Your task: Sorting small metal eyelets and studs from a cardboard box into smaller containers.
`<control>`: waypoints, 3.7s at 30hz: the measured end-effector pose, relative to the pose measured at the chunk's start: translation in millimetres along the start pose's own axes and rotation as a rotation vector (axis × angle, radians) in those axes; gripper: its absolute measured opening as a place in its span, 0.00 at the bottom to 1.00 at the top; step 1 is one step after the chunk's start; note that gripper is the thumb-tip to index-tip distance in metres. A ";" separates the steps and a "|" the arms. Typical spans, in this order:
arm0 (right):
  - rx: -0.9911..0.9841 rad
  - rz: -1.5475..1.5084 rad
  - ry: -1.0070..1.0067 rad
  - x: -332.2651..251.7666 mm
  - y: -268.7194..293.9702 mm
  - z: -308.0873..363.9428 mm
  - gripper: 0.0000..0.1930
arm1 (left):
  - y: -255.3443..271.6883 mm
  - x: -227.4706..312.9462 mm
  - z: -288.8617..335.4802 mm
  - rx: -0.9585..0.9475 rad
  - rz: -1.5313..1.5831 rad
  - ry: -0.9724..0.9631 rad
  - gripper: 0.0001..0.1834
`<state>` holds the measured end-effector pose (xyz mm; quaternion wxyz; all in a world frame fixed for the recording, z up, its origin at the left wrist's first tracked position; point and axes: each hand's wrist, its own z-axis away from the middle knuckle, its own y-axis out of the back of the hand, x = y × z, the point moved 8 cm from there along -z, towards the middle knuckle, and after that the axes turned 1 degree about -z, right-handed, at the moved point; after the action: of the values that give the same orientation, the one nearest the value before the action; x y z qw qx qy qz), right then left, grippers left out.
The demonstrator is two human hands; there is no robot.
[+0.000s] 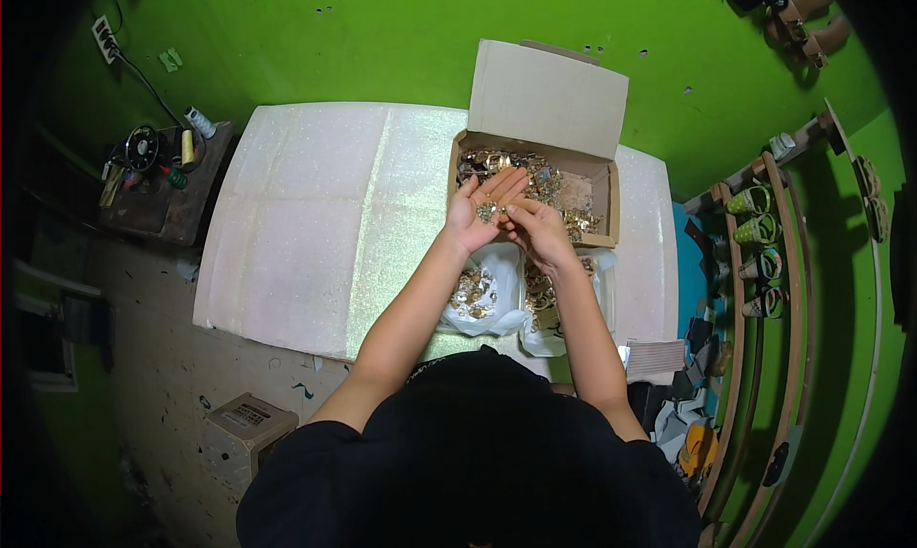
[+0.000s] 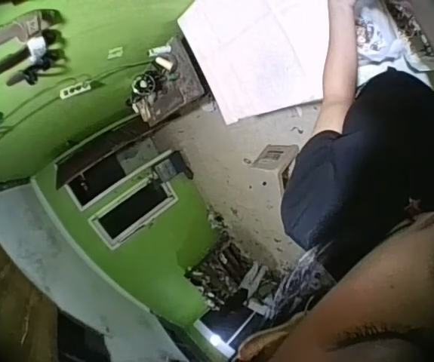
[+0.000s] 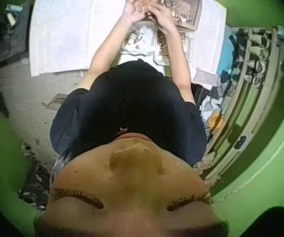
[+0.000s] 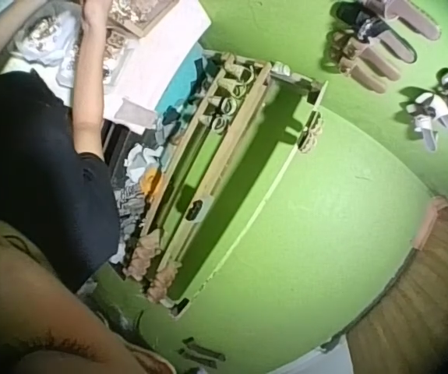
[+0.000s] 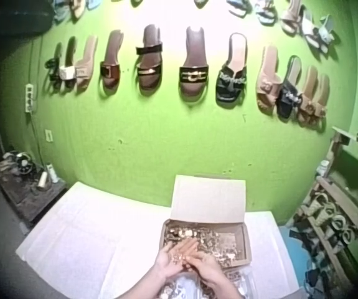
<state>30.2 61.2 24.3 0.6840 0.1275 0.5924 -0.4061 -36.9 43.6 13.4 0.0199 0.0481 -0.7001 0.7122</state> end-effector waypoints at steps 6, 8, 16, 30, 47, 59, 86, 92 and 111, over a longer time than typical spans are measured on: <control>0.079 0.128 0.087 -9.4 1.4 5.4 0.04 | -0.1 -4.4 -1.3 0.007 0.009 -0.002 0.30; 0.091 0.183 0.144 -13.1 2.4 6.8 0.04 | 1.0 -7.0 -1.2 0.005 -0.001 -0.005 0.31; 0.136 0.843 0.648 -51.5 -24.7 30.2 0.04 | -0.2 -7.0 1.2 0.018 -0.045 -0.052 0.31; -0.012 0.528 0.356 -24.7 -1.6 36.6 0.05 | 3.9 2.7 13.2 0.060 0.032 -0.119 0.29; 0.030 1.255 0.755 -50.1 -47.2 41.9 0.07 | 3.4 -12.8 13.9 0.015 -0.118 -0.024 0.31; 0.083 1.101 0.750 -59.8 -40.1 39.9 0.07 | 6.6 -18.1 16.2 0.035 -0.072 -0.014 0.30; 0.147 0.746 0.656 -59.8 -13.9 42.8 0.07 | -0.5 -13.9 22.3 0.040 -0.081 -0.017 0.29; -0.087 0.961 0.577 -40.8 -27.8 60.8 0.06 | -3.5 -6.9 25.0 -0.017 0.029 -0.024 0.28; 0.053 1.332 0.784 -52.0 -50.4 53.9 0.07 | -0.8 -25.2 24.3 0.005 -0.117 -0.004 0.29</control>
<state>34.4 14.8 101.6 0.5209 0.6080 0.5797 0.1519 -10.8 20.3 12.1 0.0600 0.0903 -0.6943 0.7114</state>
